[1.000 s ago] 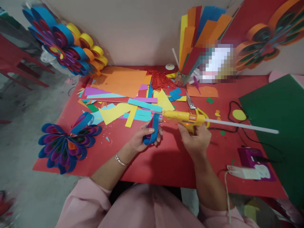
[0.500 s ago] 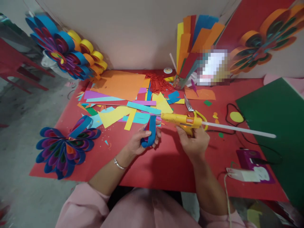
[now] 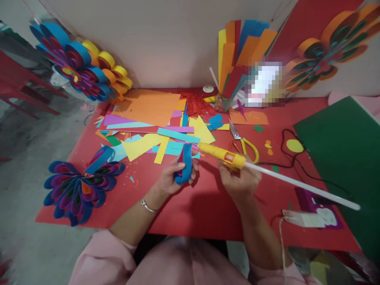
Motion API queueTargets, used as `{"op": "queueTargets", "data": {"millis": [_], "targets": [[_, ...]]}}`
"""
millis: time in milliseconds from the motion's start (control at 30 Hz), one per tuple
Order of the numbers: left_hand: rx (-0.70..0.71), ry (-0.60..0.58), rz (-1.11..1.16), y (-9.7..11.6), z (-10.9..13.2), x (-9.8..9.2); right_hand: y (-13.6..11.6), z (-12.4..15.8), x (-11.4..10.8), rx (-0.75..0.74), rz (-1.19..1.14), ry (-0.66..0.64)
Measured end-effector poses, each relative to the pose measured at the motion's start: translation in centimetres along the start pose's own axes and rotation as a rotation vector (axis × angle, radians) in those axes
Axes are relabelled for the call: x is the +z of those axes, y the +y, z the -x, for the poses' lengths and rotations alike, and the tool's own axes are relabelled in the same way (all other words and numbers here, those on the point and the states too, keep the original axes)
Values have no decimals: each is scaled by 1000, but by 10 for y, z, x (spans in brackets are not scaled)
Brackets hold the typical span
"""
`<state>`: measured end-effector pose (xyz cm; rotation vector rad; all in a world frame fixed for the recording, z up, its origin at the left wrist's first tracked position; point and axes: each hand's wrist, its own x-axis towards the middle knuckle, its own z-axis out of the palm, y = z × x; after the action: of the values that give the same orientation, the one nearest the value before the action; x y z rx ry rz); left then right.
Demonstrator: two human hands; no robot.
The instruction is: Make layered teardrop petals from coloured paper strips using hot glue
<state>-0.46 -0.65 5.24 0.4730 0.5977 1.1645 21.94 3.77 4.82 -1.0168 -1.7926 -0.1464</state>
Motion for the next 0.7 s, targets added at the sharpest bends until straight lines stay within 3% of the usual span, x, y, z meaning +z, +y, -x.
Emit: {"op": "queueTargets", "data": {"millis": [333,533,700], "targets": [[15,-10,-24,-3,0,0,-5,-2,-1,-32,-14,2],[6,23,-69,-4,-1,-1,-11,-2,-5,124,63,-139],[-9,28,-80,-6,-2,-3,-15,-3,-7,124,85,-145]]}}
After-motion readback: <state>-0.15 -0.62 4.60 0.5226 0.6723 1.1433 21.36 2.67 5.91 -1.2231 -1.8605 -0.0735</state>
